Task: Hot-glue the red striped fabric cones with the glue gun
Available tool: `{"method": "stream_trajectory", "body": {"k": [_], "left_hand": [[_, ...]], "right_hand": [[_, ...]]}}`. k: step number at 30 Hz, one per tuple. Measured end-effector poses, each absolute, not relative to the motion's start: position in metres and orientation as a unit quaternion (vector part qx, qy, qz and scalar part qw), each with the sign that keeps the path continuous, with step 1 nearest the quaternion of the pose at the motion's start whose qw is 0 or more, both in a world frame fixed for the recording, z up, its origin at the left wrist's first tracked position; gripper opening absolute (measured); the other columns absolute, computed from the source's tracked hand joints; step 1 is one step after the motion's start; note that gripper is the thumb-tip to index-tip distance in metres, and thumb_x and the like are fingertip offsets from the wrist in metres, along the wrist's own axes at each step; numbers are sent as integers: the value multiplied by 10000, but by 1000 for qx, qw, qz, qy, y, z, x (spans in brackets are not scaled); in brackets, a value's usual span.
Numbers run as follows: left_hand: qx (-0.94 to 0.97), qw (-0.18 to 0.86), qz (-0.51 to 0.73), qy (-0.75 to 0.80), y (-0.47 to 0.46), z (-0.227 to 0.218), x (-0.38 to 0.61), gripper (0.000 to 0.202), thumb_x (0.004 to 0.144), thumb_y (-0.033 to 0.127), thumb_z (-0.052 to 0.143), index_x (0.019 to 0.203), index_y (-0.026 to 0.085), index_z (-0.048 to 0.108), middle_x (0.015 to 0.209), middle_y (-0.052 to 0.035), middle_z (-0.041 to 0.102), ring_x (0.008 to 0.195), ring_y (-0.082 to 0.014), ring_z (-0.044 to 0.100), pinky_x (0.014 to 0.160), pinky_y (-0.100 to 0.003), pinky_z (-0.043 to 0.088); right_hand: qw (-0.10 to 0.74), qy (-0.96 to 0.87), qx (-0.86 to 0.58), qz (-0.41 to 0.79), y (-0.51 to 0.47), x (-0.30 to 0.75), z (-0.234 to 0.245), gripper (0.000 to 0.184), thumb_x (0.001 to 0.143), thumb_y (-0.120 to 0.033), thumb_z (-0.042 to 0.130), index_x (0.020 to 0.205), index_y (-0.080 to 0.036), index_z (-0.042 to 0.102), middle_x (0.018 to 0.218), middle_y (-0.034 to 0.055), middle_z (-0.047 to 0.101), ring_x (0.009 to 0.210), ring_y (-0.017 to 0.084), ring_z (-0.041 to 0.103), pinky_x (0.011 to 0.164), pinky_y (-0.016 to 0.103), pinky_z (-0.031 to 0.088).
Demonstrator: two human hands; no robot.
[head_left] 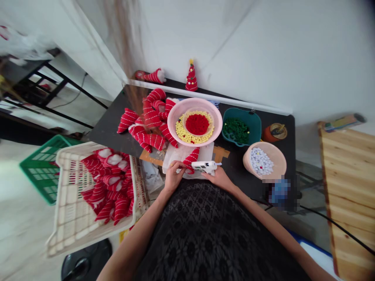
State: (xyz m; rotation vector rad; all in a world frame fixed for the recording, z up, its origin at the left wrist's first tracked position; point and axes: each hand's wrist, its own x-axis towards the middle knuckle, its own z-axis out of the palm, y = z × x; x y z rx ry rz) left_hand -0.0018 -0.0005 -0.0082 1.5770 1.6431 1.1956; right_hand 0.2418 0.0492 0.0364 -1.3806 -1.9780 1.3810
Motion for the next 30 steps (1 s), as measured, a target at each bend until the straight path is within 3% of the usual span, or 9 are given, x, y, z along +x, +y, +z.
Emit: {"method": "stream_trajectory", "body": {"k": [15, 30], "left_hand": [[588, 285, 442, 615, -1, -8, -2, 185, 948, 310, 664, 861, 147, 659, 908, -25, 668, 855, -160, 644, 802, -348, 553], [589, 287, 444, 611, 0, -7, -1, 174, 944, 297, 667, 860, 144, 662, 900, -27, 664, 839, -154, 641, 788, -345, 557]], "right_hand": [[271, -634, -524, 499, 47, 245, 46, 321, 856, -466, 657, 951, -173, 743, 924, 101, 794, 841, 275, 738, 804, 373, 591], [211, -664, -534, 479, 53, 242, 31, 268, 827, -385, 699, 987, -184, 773, 903, 85, 807, 842, 290, 744, 797, 394, 588]]}}
